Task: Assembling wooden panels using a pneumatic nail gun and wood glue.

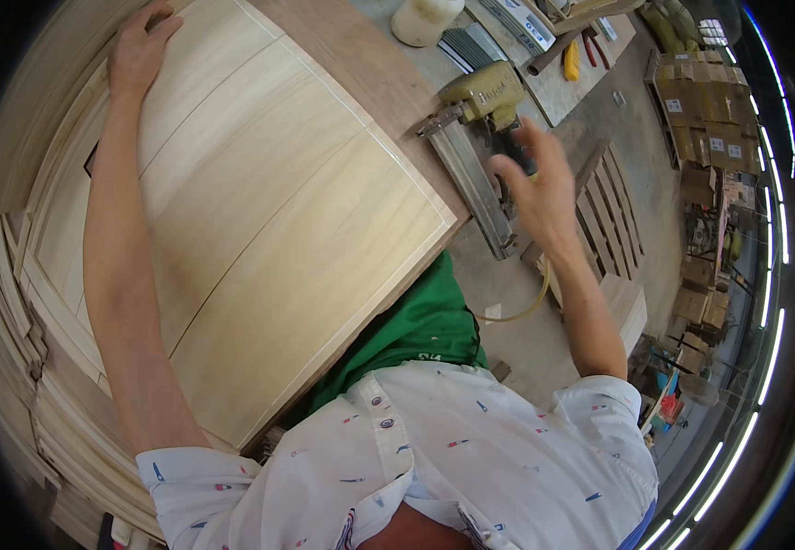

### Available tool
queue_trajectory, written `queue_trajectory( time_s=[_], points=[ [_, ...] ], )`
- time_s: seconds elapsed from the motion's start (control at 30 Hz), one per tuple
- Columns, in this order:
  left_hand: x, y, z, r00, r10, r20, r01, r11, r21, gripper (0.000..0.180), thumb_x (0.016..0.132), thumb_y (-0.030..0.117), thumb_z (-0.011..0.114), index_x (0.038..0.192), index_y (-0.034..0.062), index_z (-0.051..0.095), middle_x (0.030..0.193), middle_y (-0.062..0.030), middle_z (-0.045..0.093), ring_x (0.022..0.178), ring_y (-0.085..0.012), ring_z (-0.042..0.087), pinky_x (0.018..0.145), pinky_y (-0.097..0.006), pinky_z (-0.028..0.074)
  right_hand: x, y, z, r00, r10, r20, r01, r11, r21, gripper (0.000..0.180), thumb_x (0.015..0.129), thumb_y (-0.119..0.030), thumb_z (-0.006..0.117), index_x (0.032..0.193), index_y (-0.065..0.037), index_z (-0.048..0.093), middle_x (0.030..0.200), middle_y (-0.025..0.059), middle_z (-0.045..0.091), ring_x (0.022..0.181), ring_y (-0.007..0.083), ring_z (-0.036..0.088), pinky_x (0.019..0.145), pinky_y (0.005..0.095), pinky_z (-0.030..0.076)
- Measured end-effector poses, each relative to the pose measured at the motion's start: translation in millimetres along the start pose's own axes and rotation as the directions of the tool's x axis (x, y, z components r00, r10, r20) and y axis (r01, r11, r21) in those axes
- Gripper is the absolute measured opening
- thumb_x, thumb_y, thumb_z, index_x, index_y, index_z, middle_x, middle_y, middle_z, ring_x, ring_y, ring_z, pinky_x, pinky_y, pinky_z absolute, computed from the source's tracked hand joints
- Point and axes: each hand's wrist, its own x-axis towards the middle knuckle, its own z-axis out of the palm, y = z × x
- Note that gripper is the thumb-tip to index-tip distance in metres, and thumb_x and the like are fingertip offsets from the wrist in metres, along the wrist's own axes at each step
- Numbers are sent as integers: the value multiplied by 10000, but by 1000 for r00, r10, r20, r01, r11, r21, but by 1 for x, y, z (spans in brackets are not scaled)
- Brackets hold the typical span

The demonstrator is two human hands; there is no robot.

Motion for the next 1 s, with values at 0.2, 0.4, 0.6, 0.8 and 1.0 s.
queue_trajectory(
  time_s=[0.2,0.4,0.6,0.8,1.0],
  points=[
    [-7,-2,24,998,-28,-61,29,999,15,384,808,286,691,1109,52,641,1082,-129,673,1028,-259,622,903,-343,469,24,58,-20,967,202,155,-190,978,-84,591,758,-211,725,1251,41,518,1037,193,633,970,290,619,872,364,468],
    [-20,30,4,984,54,-168,-28,988,153,289,778,245,703,1013,85,651,1017,-98,675,1001,-283,604,895,-407,447,50,40,-33,844,300,446,-416,890,188,414,684,-76,699,1043,59,540,807,107,607,647,195,604,616,301,490],
    [-23,34,-12,992,-56,-116,71,988,135,337,777,252,706,1066,92,635,1090,-56,661,1083,-258,562,956,-387,411,66,-71,-66,852,211,479,-383,875,296,272,769,-140,694,961,12,577,646,52,579,488,126,554,456,258,436],
    [-18,34,3,993,-54,-109,64,994,90,367,763,259,701,1070,73,625,1094,-90,652,1077,-272,562,953,-387,412,156,-154,-27,932,-77,353,-22,963,270,203,774,-181,642,870,-12,583,633,45,571,488,120,536,481,250,422],
    [-20,34,-1,993,-37,-114,49,994,101,349,774,260,693,1062,75,630,1080,-111,646,1069,-300,552,941,-400,410,231,-217,45,909,-254,332,168,949,267,248,769,-206,640,795,40,641,612,68,595,507,134,580,498,274,463]
  ],
)
